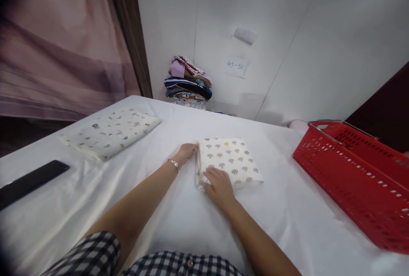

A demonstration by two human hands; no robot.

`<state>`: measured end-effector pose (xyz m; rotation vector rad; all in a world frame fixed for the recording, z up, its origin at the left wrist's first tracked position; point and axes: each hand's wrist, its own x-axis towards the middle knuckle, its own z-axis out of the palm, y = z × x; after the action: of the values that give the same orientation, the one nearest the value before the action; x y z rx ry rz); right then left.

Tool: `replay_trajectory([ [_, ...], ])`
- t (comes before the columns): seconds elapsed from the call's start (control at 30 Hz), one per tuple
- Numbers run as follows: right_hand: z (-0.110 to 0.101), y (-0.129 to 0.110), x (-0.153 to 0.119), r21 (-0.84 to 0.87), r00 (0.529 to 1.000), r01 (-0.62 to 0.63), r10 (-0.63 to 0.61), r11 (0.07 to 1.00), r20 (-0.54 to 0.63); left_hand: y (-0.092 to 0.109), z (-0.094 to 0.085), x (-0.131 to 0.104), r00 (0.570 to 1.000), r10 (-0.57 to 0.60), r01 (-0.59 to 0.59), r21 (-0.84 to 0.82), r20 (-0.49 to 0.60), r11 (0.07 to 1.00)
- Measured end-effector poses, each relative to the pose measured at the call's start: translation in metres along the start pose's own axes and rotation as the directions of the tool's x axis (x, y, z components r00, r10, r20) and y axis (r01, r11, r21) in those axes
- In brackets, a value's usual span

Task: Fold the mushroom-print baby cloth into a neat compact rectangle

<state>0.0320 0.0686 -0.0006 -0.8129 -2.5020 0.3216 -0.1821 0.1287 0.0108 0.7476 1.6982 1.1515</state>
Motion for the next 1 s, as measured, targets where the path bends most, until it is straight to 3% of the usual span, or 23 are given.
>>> replay_trajectory([
  [0.23,-0.012,-0.009,0.008,0.250,0.989,-0.135,0.147,0.959,-0.028,-0.013,-0.012,-0.049,0.996,0.011,-0.013,0.023,0.085,1.000],
  [0.43,-0.021,-0.016,0.010,0.425,0.975,-0.195,0.222,0.884,-0.015,-0.019,-0.011,-0.080,0.983,0.019,-0.044,0.134,0.180,0.990],
  [0.6,-0.023,-0.018,0.008,0.471,0.936,-0.321,0.351,0.822,0.026,-0.023,-0.005,-0.083,0.983,0.030,-0.067,0.201,0.182,0.977],
  [0.83,-0.023,-0.018,0.007,0.394,0.976,-0.206,0.216,0.896,0.019,-0.029,-0.002,-0.080,0.980,0.100,-0.154,0.342,0.171,0.927],
  [1.0,-0.024,-0.018,0.007,0.542,0.925,-0.321,0.380,0.776,0.004,-0.033,-0.001,-0.078,0.975,0.163,-0.211,0.395,0.152,0.894],
])
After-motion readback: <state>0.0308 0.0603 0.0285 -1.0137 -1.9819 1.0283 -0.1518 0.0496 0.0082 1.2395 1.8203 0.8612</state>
